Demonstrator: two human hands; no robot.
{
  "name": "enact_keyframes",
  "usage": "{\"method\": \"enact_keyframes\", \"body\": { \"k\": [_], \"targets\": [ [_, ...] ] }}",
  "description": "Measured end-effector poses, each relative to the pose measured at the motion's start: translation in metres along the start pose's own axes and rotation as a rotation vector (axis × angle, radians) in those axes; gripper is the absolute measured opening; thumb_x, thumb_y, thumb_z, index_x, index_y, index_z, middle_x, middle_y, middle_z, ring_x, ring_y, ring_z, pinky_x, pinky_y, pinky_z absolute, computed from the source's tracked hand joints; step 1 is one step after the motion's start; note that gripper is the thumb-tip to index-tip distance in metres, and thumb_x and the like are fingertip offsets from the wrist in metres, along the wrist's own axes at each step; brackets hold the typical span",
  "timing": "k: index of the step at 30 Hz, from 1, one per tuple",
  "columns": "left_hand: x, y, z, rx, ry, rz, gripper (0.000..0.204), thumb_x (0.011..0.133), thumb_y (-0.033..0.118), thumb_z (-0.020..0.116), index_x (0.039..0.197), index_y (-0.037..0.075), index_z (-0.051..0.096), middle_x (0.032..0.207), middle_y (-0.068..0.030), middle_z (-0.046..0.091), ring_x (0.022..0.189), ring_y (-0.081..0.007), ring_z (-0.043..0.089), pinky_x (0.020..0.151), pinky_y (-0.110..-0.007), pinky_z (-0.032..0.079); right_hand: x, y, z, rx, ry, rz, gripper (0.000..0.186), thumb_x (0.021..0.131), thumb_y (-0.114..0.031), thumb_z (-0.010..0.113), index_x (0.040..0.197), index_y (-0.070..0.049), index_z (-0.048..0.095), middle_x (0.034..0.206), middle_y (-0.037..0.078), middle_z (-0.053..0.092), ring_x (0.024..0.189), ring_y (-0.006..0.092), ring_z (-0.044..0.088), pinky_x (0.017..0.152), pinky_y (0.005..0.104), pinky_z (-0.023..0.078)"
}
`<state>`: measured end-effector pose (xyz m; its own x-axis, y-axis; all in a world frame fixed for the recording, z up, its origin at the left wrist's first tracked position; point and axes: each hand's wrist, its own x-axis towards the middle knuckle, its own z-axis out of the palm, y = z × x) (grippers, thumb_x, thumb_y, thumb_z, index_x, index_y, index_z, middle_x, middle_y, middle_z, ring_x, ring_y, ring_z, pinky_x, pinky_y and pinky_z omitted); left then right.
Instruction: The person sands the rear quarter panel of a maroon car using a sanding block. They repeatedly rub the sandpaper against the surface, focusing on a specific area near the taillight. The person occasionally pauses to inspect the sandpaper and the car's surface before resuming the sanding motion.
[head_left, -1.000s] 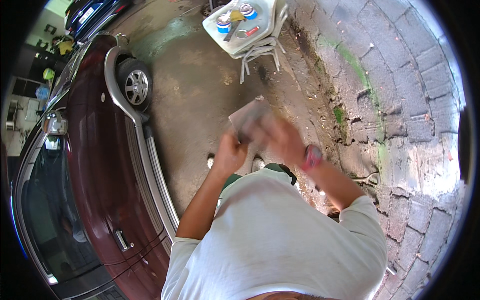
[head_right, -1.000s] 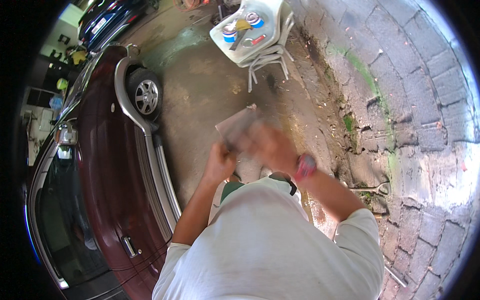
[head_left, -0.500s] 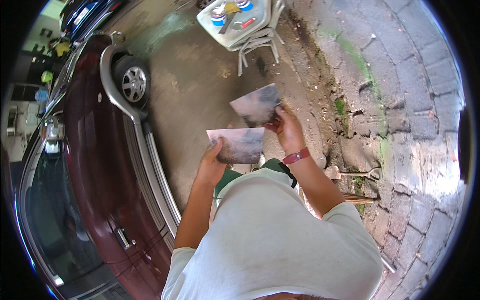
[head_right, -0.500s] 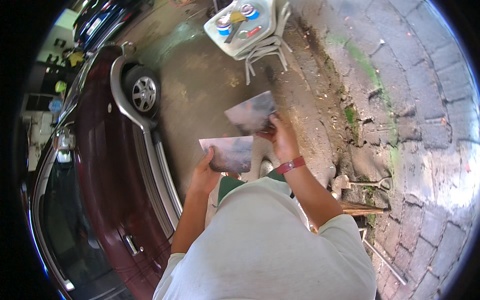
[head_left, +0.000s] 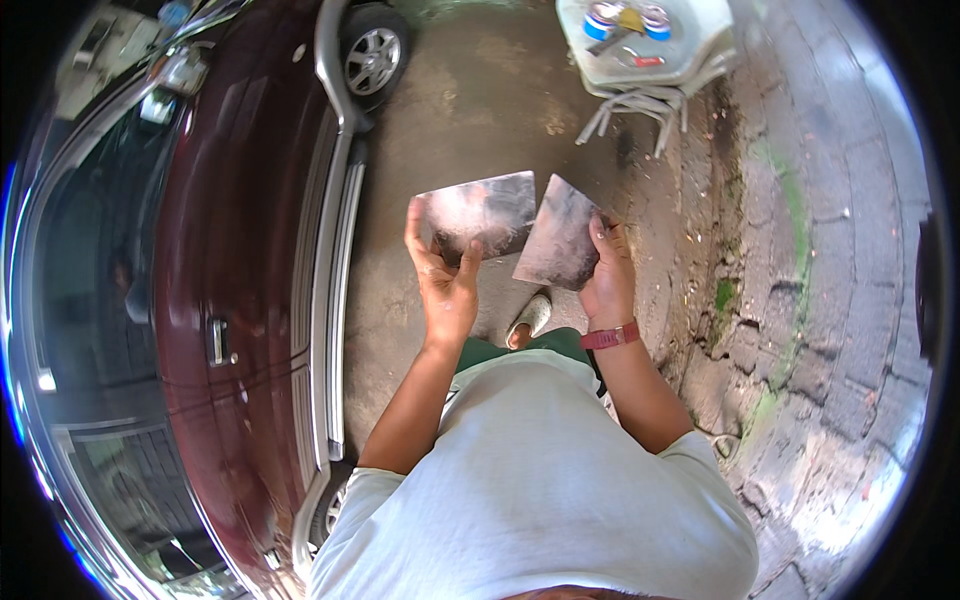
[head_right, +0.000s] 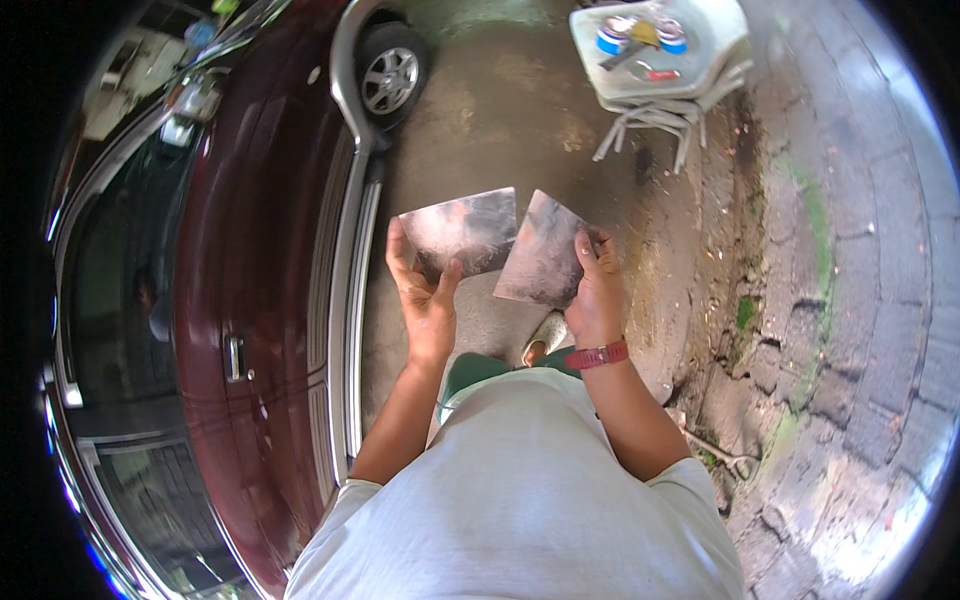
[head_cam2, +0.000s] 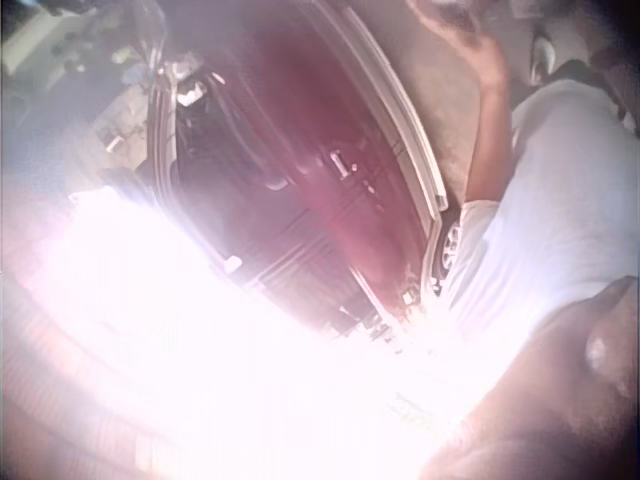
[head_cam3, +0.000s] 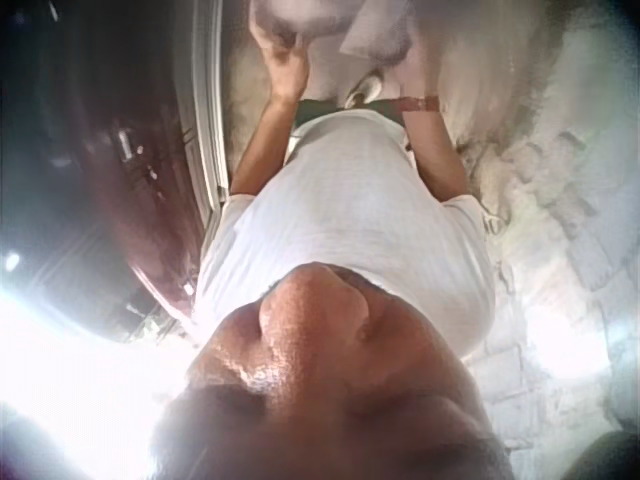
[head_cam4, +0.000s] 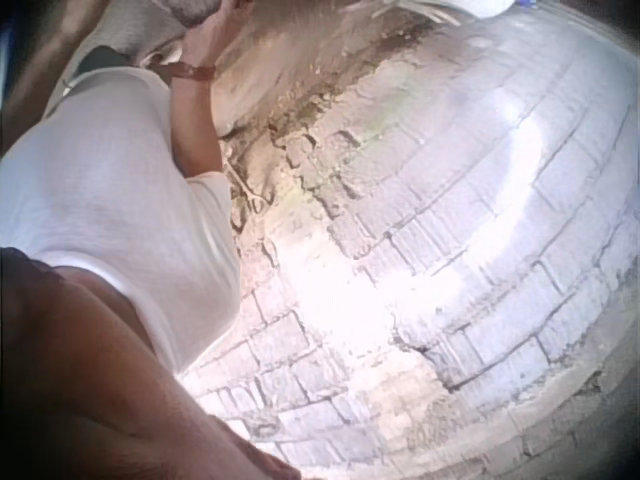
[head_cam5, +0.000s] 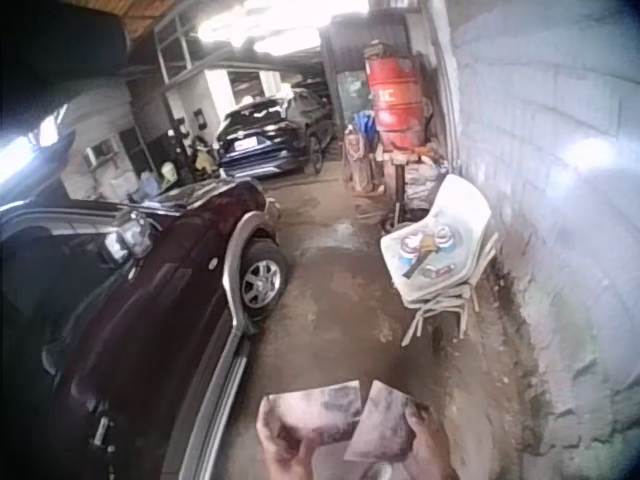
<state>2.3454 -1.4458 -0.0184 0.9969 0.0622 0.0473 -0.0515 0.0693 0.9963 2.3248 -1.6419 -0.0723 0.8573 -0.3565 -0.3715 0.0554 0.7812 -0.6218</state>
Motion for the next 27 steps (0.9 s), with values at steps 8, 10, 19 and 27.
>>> {"method": "enact_keyframes", "body": {
  "k": [8,10,19,27],
  "targets": [
    [-0.05,0.029,-0.087,-0.338,0.0,-0.182,0.066,0.092,-0.008,0.062,0.154,0.007,0.044,0.136,-0.0058,0.062,0.123,-0.0167,0.058,0.108,-0.034,0.045,-0.028,0.027,0.076,-0.395,-0.255,-0.047,0.038,0.09,-0.002,0.076,0.122,-0.001,0.055,0.121,0.009,0.063,0.111,0.0146,0.06,0.096,0.0306,0.05],
    [-0.078,0.028,-0.117,-0.295,0.06,-0.211,0.06,0.093,-0.006,0.064,0.15,0.005,0.047,0.135,-0.0055,0.062,0.125,-0.0168,0.056,0.108,-0.034,0.044,-0.052,0.047,0.095,-0.412,-0.333,-0.005,0.035,0.092,-0.003,0.075,0.12,-0.002,0.055,0.118,0.006,0.062,0.108,0.0129,0.059,0.093,0.03,0.051],
    [-0.211,0.07,-0.215,0.34,0.298,0.201,0.052,0.095,-0.001,0.064,0.144,0.001,0.047,0.122,-0.0174,0.063,0.114,-0.0264,0.063,0.099,-0.034,0.049,-0.197,0.154,0.138,-0.57,-0.695,0.303,0.03,0.094,-0.008,0.075,0.115,-0.009,0.054,0.11,0.001,0.063,0.1,0.01,0.058,0.088,0.0287,0.05],
    [-0.362,0.076,-0.309,0.329,0.297,0.1,0.039,0.09,-0.002,0.065,0.129,0.0,0.057,0.116,-0.0186,0.066,0.103,-0.0259,0.064,0.09,-0.037,0.052,-0.331,0.211,0.165,-0.788,-1.255,0.286,0.035,0.095,-0.008,0.073,0.123,-0.007,0.052,0.109,0.003,0.063,0.097,0.0093,0.059,0.086,0.0269,0.051]
  ]
}}
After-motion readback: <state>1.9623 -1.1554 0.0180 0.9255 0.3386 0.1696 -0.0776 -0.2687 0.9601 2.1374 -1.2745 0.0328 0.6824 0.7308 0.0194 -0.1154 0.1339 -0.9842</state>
